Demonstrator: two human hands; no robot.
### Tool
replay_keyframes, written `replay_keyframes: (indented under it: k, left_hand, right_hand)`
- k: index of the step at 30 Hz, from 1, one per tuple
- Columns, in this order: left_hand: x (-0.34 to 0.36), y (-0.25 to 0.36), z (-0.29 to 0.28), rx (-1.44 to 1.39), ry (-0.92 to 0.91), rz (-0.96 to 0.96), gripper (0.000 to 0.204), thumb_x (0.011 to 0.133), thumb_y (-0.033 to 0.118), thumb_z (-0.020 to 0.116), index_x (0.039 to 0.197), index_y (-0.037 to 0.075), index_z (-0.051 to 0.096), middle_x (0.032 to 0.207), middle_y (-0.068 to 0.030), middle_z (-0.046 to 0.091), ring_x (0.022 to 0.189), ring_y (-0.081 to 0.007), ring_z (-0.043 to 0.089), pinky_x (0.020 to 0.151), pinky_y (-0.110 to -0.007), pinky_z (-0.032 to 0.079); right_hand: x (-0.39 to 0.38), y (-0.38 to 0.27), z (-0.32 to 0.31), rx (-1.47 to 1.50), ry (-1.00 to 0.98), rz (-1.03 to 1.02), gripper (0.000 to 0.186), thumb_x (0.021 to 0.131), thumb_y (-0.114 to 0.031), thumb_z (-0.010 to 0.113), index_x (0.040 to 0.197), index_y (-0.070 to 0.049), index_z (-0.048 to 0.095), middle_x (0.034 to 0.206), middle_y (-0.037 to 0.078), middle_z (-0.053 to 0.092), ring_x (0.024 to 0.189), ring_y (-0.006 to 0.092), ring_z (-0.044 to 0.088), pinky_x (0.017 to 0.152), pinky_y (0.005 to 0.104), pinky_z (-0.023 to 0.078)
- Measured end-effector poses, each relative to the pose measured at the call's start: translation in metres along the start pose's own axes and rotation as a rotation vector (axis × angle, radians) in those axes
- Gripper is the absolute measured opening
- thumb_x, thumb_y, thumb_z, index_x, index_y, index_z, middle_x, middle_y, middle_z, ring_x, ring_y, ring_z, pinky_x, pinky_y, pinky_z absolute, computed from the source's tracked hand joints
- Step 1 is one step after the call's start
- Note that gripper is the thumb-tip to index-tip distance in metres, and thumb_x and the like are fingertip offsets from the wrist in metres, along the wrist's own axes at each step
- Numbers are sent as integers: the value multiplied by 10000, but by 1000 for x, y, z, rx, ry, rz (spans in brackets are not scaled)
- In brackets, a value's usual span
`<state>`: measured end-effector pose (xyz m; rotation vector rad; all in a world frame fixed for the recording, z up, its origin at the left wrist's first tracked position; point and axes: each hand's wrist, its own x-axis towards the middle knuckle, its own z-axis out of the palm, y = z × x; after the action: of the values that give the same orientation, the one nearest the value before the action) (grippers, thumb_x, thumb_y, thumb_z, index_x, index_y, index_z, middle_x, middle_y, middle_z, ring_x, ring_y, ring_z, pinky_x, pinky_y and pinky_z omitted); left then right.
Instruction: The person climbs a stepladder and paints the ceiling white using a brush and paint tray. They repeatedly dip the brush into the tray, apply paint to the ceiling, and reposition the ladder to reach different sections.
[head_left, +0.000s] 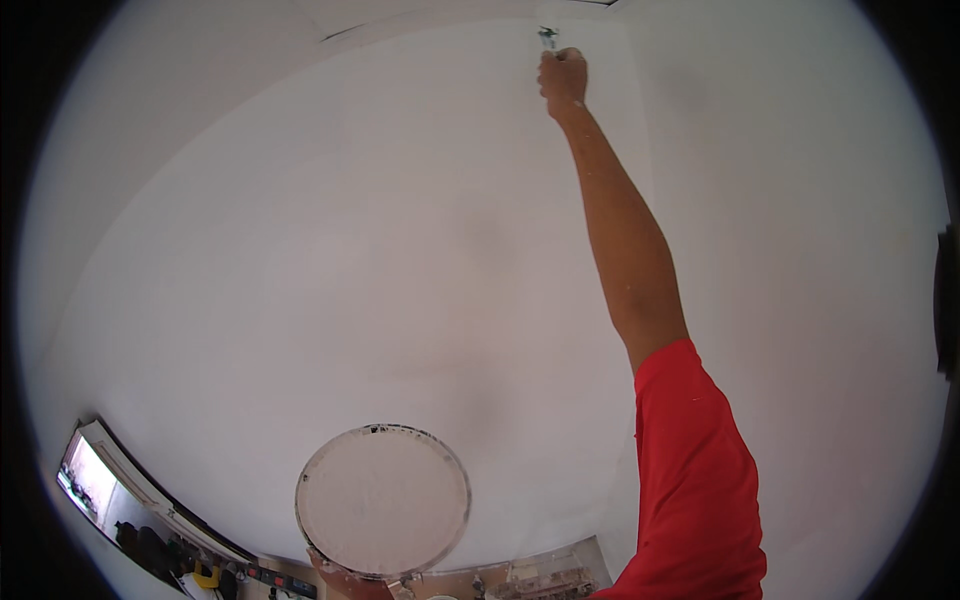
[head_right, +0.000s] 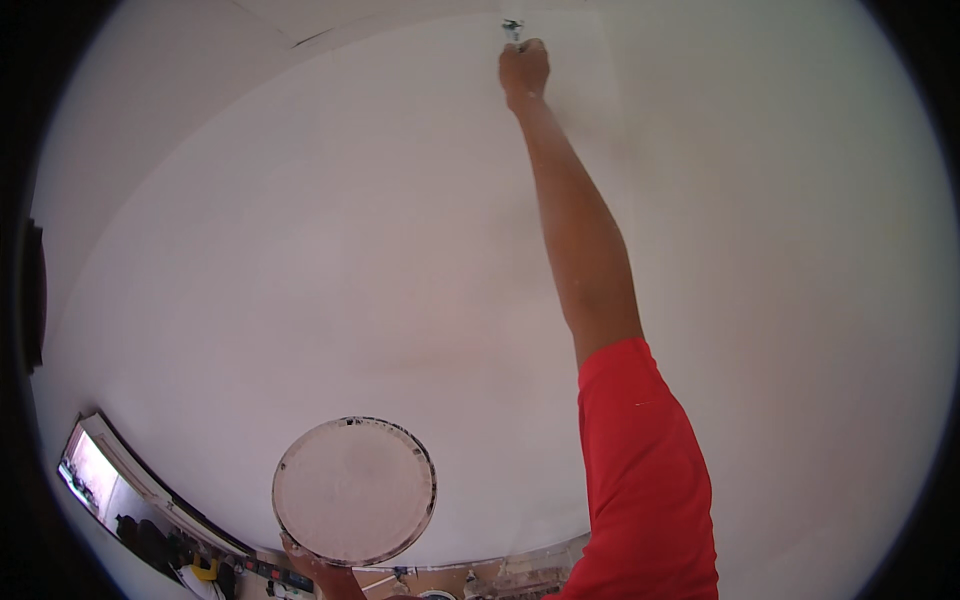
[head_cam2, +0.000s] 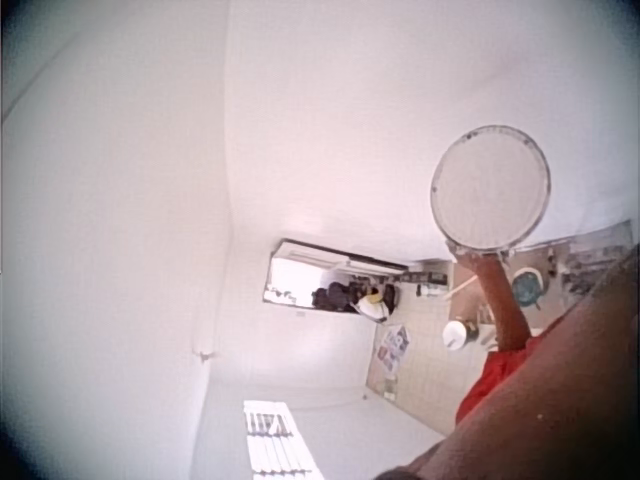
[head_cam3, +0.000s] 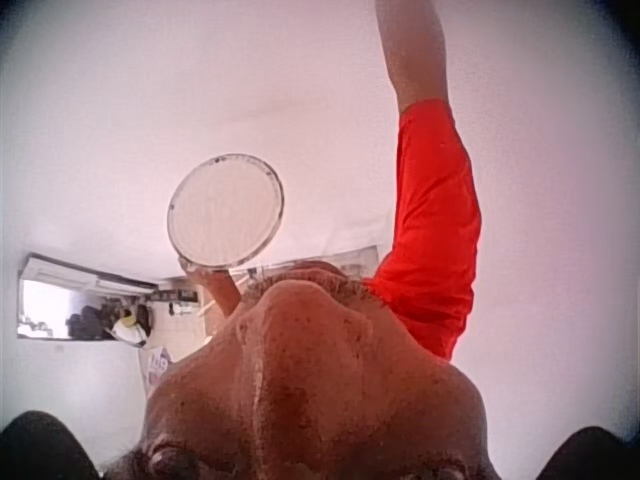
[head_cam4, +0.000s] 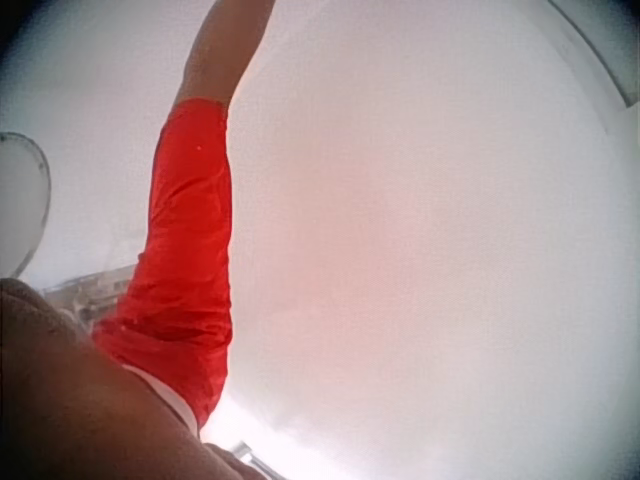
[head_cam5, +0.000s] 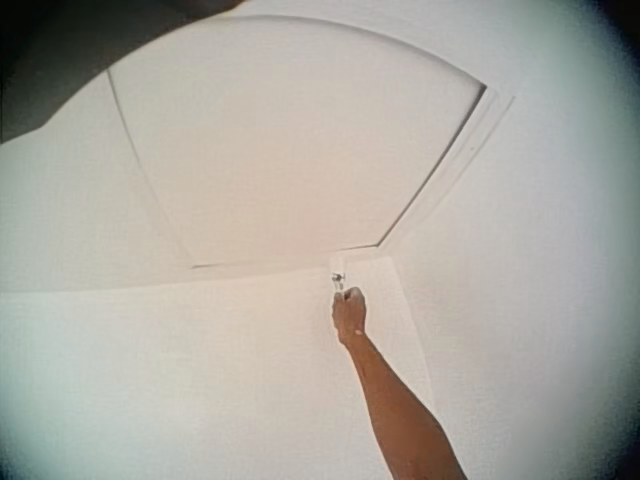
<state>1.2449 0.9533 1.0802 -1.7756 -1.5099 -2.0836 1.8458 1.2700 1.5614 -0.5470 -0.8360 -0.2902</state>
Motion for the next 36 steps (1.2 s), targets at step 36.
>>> replay_keyframes:
  k: [36]
  left_hand:
    - [82, -28, -99, -924, 355, -701, 592, 1006, 472, 318, 1375, 25, 442, 1368, -182, 522, 1164, -343, 598, 904, -485, 560]
  right_hand:
    - [-142, -114, 184, -1, 3, 34, 170, 844, -147, 669, 821, 16, 625, 647, 85, 629, 555, 150, 587, 506, 310, 458]
